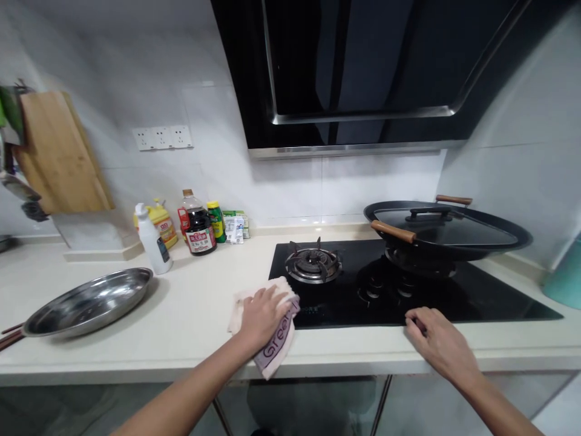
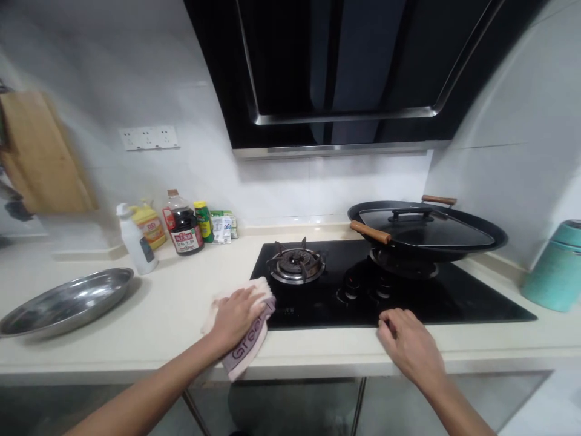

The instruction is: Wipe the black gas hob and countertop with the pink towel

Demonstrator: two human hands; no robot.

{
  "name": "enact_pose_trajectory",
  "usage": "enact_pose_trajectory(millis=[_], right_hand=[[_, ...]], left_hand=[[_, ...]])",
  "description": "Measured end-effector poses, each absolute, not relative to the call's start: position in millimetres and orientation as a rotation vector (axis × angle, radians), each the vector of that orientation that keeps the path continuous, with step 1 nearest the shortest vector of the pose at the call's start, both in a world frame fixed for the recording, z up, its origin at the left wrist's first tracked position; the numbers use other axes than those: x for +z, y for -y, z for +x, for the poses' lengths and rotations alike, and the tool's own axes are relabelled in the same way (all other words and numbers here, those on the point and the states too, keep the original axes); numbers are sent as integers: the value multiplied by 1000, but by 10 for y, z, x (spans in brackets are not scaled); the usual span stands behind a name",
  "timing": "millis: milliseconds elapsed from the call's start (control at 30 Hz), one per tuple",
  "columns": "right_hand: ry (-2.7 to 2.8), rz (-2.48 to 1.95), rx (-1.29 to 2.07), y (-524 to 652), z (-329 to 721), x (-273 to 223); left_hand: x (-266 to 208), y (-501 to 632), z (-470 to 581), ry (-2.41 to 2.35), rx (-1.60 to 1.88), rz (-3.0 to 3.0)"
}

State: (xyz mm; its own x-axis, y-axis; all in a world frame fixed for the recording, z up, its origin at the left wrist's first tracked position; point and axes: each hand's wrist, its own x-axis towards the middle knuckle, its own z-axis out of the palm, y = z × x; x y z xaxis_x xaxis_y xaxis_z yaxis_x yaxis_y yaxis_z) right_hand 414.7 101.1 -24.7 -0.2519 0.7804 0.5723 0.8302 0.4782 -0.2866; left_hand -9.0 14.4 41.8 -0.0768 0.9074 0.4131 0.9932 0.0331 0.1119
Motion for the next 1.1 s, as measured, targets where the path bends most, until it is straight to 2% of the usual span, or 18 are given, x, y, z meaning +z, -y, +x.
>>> enact_pose_trajectory(millis=[67,167,433,667,767,900,967,1100], right_hand=[[2058,-1327,-101,-1010,4129,-250],[2049,-1317,-133,-1016,4105,-262],[2035,-1255,-161,-1049,4107,-295],[2026,-1241,-127,-1091,4125,-324],[1949,-1228,-60,-1112,4145,-300],[1894,-1134,-86,-1077,3936,-111],[2025,-1063,-95,-1033,3654,41],[2442,-1068,38,-984,2926,302]], left_hand=[[405,-273,109,2057,-325,-2005],[383,-320,360,1995,-222,-2040],[347,-503,1396,1803,-335,-2358],[411,-878,1977,1936,-536,-2455],[450,-824,1931,1975,-621,-2464],[523,-652,1513,1882,-998,-2544],[549,-559,1189,1766,-1144,-2535],[486,-325,455,1785,-1166,-2341]])
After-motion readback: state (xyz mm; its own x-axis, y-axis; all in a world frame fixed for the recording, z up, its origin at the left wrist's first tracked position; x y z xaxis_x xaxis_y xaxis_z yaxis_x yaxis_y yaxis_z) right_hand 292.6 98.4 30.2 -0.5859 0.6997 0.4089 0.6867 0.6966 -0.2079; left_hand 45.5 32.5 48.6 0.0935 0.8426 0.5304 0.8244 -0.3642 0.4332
